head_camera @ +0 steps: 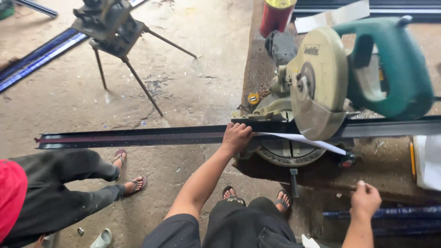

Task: Measuring metal frame profiles with a tape measure and cutting them to length using a miter saw.

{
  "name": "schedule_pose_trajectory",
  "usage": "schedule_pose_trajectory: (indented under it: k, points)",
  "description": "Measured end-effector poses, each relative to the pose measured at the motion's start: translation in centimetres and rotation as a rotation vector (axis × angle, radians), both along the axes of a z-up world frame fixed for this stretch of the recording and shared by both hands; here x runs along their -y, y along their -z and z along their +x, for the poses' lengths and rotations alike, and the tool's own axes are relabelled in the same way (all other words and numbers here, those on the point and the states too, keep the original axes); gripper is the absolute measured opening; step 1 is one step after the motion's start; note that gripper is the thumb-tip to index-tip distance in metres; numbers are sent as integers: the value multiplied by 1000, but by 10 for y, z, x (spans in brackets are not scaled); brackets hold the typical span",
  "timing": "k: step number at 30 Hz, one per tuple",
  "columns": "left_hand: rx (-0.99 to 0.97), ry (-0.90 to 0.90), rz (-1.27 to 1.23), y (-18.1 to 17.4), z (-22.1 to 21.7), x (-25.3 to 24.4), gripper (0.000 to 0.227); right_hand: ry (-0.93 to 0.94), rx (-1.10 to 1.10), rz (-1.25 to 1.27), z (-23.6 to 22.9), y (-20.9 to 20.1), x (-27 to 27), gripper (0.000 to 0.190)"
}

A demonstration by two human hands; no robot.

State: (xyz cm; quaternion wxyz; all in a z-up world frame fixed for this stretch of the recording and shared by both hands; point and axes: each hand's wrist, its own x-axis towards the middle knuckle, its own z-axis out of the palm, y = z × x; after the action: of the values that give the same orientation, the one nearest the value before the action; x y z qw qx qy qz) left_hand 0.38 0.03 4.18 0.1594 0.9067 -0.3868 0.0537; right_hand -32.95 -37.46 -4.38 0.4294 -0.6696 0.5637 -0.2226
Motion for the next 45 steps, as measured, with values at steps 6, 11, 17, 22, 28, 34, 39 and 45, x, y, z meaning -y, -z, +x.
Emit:
schedule_pose_trajectory:
  k: [6, 11, 17, 22, 28, 34, 39, 45]
  points:
    - [271, 54, -13, -25, -7, 11, 22, -233, -218, -288, 37, 36, 126, 44]
    - [370, 20, 8, -41, -19, 28, 27, -531, -222, -185, 58, 9, 100, 60]
    - [226, 54, 215, -70, -70, 32, 10, -639, 41, -284, 56, -8, 43, 97]
    - [207, 134, 122, -104, -105, 59, 11, -471, -19, -175, 65, -19, 41, 88]
    - [3, 172, -52, -171, -152, 100, 21, -267, 100, -55, 18, -94, 30, 80]
    - [-192, 174, -84, -184, -229, 111, 20, -306, 30, -15, -49, -60, 35, 69]
    - [-393, 151, -16, -66, -272, 74, 16, -512, -232, -103, -98, -42, 61, 84]
    - [-419, -27, 226, 86, -303, 35, 46, -759, -733, -124, -104, -175, 66, 94]
